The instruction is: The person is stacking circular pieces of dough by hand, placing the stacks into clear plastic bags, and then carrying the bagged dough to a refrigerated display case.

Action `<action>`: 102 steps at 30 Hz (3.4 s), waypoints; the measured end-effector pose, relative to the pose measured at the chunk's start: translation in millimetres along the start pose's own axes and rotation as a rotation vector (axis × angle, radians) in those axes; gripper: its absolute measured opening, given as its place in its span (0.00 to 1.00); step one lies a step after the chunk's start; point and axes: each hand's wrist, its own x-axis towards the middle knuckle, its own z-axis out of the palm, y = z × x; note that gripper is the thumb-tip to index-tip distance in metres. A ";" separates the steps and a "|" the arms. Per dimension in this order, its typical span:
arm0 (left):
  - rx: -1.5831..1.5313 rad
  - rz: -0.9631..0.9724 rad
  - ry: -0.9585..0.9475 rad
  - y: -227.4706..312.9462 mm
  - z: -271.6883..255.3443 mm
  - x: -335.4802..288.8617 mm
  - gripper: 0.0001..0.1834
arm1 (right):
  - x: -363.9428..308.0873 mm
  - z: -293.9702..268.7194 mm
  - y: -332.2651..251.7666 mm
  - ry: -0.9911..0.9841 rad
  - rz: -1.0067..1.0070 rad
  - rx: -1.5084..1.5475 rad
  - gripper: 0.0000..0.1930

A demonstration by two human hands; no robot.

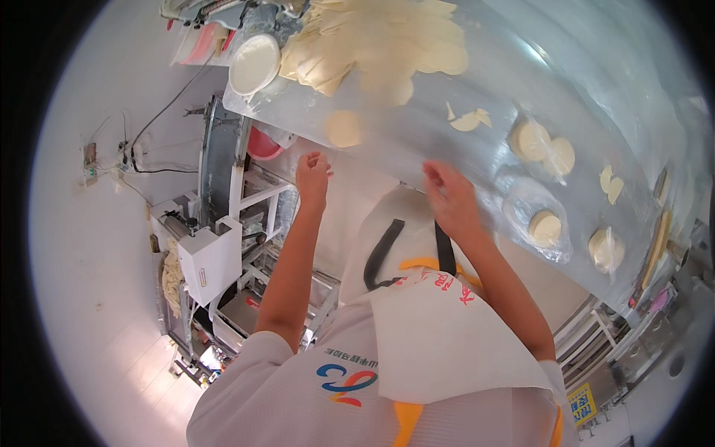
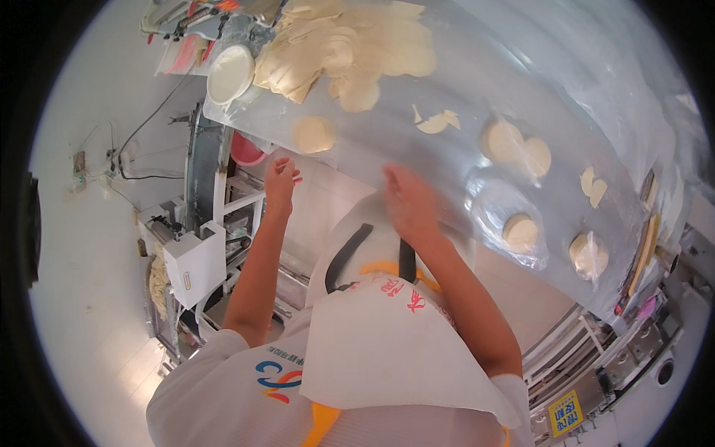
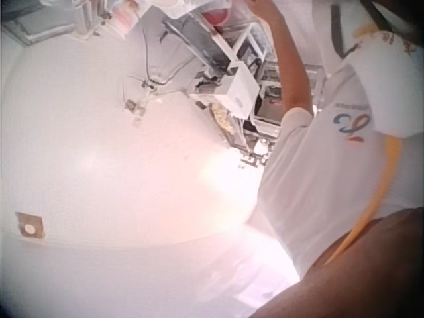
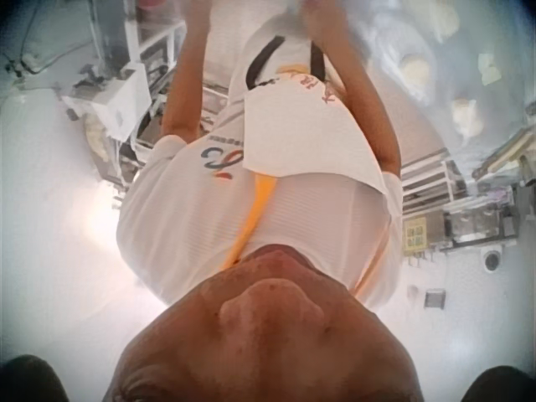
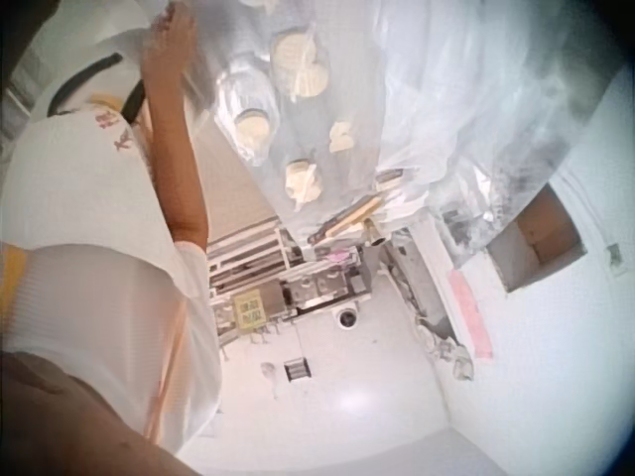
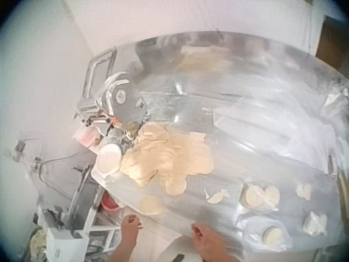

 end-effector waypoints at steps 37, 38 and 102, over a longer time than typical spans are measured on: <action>0.228 0.416 -0.130 26.5 8.0 57.7 0.17 | 159.0 178.3 -25.7 -0.022 -0.246 -0.390 0.14; 0.207 0.379 -0.137 26.3 8.0 58.4 0.17 | 159.2 180.3 -26.7 -0.052 -0.186 -0.394 0.13; -0.349 0.088 -1.229 215.8 47.2 -158.9 0.27 | -21.6 -62.4 -165.7 0.581 -0.449 -0.488 0.21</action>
